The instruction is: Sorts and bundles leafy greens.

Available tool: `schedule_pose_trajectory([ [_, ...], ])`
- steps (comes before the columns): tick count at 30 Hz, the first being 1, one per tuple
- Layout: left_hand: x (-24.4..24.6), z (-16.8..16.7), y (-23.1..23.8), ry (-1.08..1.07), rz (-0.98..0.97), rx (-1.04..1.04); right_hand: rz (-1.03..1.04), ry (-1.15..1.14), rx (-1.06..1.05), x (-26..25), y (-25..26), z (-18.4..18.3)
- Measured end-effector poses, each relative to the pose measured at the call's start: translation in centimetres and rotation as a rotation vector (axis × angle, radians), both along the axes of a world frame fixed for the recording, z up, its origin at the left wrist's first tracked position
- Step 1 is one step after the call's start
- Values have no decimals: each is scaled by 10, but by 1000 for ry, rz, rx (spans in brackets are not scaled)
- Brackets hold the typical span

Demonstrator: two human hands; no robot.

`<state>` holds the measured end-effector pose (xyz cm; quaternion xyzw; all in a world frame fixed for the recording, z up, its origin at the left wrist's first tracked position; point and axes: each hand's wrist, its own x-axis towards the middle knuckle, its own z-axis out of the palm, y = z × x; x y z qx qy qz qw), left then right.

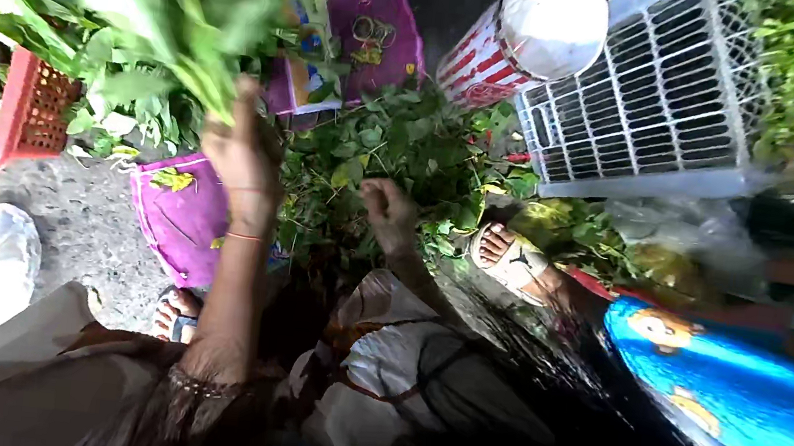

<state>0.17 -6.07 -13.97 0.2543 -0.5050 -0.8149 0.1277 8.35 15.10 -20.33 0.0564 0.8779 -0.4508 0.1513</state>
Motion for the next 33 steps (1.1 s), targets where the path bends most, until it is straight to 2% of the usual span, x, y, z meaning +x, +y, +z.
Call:
schedule_pose_trajectory([
  [2, -9, 17, -38, 49, 115, -21, 66, 221, 193, -17, 3, -15],
  [5, -6, 38, -76, -88, 165, -42, 115, 446, 346, -58, 3, -29],
  [9, 5, 43, -90, -166, 111, 72, 484, 434, 455, -84, -8, -36],
  [11, 7, 44, -94, -127, 109, 54, 501, 499, 481, -89, -12, -44],
  [15, 5, 41, -99, 6, 139, -119, 259, 424, 497, -98, -20, -35],
  [17, 0, 37, -91, -51, 158, -102, 347, 337, 541, -90, -38, -39],
  [20, -2, 35, -73, -152, 134, 11, 532, 221, 630, -77, -57, -68],
  [22, -4, 36, -70, -153, 156, 62, 525, 162, 600, -75, -59, -62],
  [26, -1, 32, -77, -137, 205, 94, 449, 224, 525, -78, -47, -43],
  [30, 12, 47, -60, -252, 128, 36, 626, 186, 643, -74, -45, -68],
  [33, -4, 30, -70, -201, 241, 41, 566, 203, 574, -78, -45, -61],
])
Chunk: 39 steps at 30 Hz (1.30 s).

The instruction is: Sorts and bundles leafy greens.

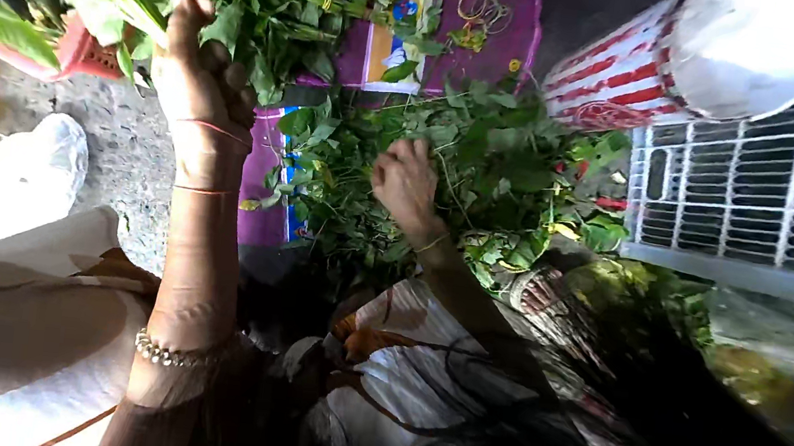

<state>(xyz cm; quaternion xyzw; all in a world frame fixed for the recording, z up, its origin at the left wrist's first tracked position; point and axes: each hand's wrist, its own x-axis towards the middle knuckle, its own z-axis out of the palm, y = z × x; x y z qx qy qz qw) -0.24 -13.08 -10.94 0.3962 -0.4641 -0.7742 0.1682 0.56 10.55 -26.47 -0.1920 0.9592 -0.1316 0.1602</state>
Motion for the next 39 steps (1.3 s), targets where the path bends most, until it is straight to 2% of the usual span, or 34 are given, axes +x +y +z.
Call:
schedule_pose_trajectory([
  [3, 8, 9, -1, -70, -99, -40, -10, -46, -8, 1, 0, 12],
  [6, 2, -7, -2, 4, -25, -41, 91, -111, 23, 11, 0, 14],
  [8, 3, -4, -3, 34, -19, -37, 86, -92, -12, 6, -2, 10],
  [10, 13, 11, 0, -1, -38, -30, -7, -84, -157, -2, 2, 15],
  [13, 28, 47, 14, -138, -99, -15, -156, -144, -420, -7, 21, 63],
  [15, 31, 51, 17, -178, -68, 3, -186, -171, -323, -2, 29, 78],
  [17, 30, 52, 21, -196, -60, 17, -192, -229, -143, -7, 27, 64],
  [18, 29, 50, 20, -185, -66, 28, -209, -250, -152, -9, 27, 55],
  [19, 27, 48, 19, -172, -69, 39, -244, -278, -245, -9, 28, 49],
  [21, 27, 43, 17, -163, -76, 47, -328, -377, -577, 1, 33, 47],
  [23, 14, 6, -2, -45, -18, 11, -386, -472, -893, 3, 35, 44],
  [25, 8, -18, -13, 22, -21, -23, -429, -567, -1027, 9, 37, 47],
  [26, 9, -21, -12, 14, -27, -28, -450, -570, -952, 14, 38, 53],
  [28, 21, -9, 1, -39, -65, -15, -441, -438, -592, 19, 39, 58],
  [30, 38, 22, 19, -116, -180, -3, -382, -174, -219, 23, 37, 47],
  [31, 40, 30, 23, -135, -196, 6, -359, -28, -137, 24, 37, 41],
  [33, 40, 43, 29, -186, -192, 22, -270, 166, -150, 30, 32, 39],
  [36, 38, 48, 32, -231, -184, 17, -32, 171, -203, 46, 9, 35],
  [39, 38, 44, 32, -204, -185, 0, 139, 112, -24, 48, -9, 8],
])
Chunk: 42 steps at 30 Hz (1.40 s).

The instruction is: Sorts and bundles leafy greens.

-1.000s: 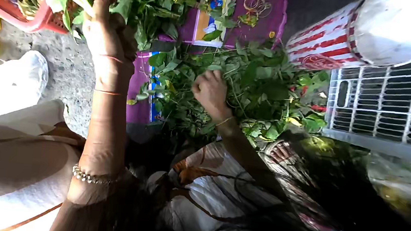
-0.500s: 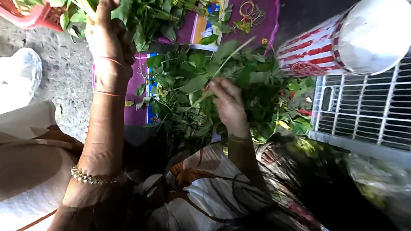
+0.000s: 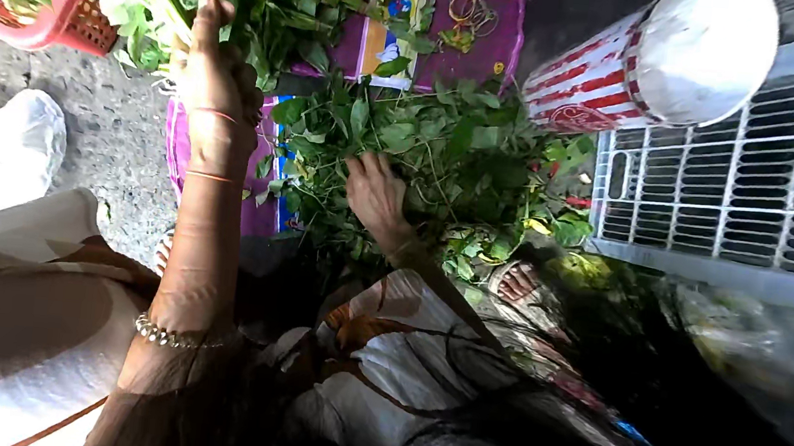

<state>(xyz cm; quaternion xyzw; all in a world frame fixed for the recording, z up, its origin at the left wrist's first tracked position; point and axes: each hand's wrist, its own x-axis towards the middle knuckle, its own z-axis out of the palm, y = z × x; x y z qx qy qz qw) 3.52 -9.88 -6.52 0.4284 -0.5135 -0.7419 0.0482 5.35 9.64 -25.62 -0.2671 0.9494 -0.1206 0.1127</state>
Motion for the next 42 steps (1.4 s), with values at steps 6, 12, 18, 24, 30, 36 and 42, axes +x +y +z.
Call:
schedule_pose_trajectory([
  [6, 3, 3, -7, 15, -12, -22, -64, -199, -74, -41, -8, 12],
  [12, -3, -9, -20, 74, 75, -6, -179, -268, -373, -59, 18, 83],
  [18, -33, -68, -40, 176, 195, 35, -435, -698, -605, -43, 46, 85],
  [24, -34, -70, -31, 147, 168, 74, -558, -593, -514, -46, 64, 67],
  [30, -34, -73, -31, 144, 196, 121, -741, -713, -868, -52, 66, 102],
  [36, -30, -70, -30, 167, 165, 152, -764, -835, -1114, -43, 71, 109],
  [42, -25, -71, -36, 157, 118, 88, -413, -469, -355, -18, 47, 101],
])
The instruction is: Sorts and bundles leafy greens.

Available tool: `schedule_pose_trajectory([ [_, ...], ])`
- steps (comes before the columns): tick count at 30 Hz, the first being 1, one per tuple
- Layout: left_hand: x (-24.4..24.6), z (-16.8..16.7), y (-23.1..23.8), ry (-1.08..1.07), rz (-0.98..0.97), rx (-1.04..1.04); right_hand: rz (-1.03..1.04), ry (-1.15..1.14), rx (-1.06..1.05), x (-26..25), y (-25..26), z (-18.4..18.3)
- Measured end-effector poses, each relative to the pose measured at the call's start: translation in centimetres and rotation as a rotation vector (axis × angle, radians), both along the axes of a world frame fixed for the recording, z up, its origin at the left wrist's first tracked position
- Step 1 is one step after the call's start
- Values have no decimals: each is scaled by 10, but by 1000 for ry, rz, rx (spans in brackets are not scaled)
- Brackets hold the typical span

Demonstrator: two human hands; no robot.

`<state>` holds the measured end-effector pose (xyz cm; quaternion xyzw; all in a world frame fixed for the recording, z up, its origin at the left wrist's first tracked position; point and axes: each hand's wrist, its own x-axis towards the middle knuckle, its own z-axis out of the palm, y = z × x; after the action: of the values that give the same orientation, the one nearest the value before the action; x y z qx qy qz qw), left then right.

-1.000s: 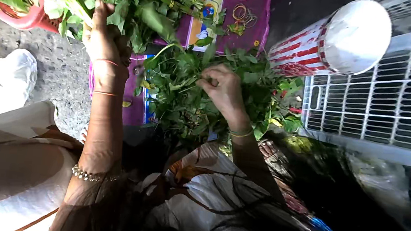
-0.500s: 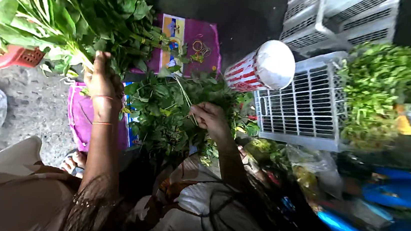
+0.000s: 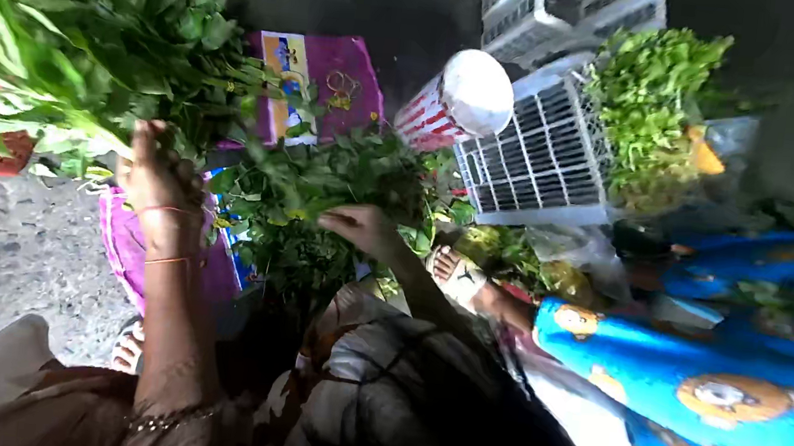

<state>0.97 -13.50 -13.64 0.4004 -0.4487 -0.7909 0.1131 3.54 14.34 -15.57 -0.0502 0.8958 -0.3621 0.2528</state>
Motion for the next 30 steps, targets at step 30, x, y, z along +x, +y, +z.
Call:
schedule_pose_trajectory([
  [30, 7, 2, 125, -136, -540, 68, -291, 459, -173, 5, -8, 15],
])
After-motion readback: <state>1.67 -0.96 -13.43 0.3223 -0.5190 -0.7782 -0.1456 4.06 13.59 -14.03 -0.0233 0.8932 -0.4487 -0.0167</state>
